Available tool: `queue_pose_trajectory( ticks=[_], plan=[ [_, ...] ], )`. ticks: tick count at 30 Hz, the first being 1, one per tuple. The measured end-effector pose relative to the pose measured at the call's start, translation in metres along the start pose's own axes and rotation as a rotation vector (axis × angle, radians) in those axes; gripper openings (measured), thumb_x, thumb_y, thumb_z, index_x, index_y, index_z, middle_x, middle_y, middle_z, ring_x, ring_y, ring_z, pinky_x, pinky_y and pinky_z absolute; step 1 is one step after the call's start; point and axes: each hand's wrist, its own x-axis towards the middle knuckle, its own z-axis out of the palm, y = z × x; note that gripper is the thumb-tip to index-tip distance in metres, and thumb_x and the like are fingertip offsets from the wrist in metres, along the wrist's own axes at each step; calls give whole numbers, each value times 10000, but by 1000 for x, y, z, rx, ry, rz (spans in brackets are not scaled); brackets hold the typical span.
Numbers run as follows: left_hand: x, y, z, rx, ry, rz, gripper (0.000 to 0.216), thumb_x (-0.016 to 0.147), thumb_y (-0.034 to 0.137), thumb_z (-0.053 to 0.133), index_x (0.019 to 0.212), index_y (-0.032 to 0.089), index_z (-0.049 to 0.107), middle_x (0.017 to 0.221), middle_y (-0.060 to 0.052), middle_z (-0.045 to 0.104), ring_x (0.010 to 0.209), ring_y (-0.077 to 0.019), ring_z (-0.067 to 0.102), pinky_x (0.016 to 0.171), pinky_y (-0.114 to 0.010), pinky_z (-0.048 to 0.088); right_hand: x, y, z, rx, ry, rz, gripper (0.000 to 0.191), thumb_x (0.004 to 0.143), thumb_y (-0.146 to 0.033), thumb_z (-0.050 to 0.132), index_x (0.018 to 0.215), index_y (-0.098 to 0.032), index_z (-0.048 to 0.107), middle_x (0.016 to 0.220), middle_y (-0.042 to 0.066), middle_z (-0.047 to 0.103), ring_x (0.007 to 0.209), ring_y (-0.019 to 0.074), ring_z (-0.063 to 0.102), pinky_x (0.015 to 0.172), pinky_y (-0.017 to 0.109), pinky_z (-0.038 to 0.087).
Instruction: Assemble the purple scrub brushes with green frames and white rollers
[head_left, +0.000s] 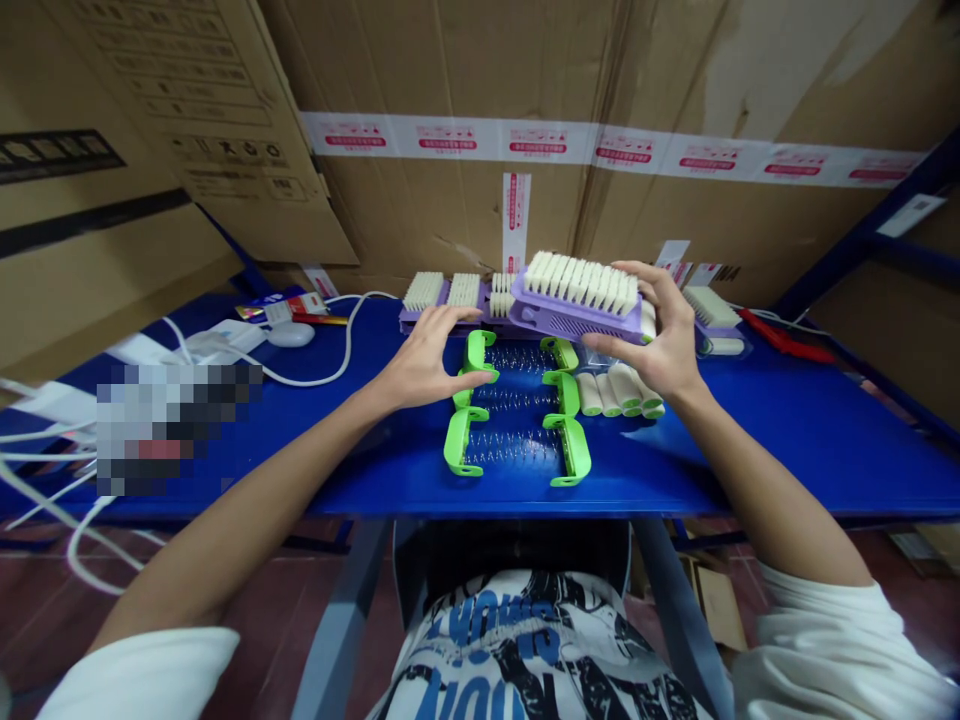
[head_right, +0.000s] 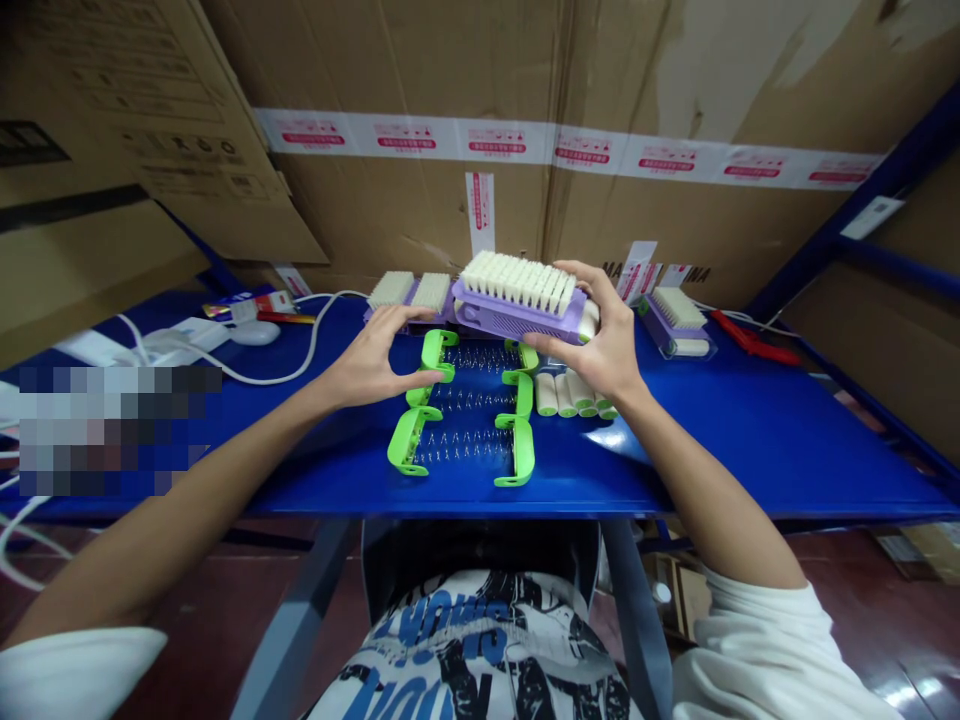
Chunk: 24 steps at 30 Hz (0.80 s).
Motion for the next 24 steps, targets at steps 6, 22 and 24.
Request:
queue_pose_trajectory(
  ticks=[6,22,24],
  plan=[
    [1,1,8,-291,70,177,1213,830,808,1033,1805,350,477,1832,-193,562,1660,-452,608,1376,-653,558,-5,-28,9,42,-119,-40,960,795,-739,1053,1579,-324,684,1533,102,764,1377,384,764,1228,611,645],
    [4,22,12,-1021,191,-47,724,726,495,1151,1321,218,847,1225,-121,899,1121,-338,895,1023,-450,800,-12,-41,18,168,-290,-200,630,1017,-584,959,1605,-425,798,1635,99,711,1465,338,743,1004,477,778],
    [7,25,13,-1085,146,-71,652,780,555,1107,1278,227,842,1161,-114,898,1084,-336,900,998,-458,805,-10,-51,16,11,-188,-308,418,1126,-507,838,1536,-429,840,1618,99,715,1451,335,752,1060,530,763]
  ],
)
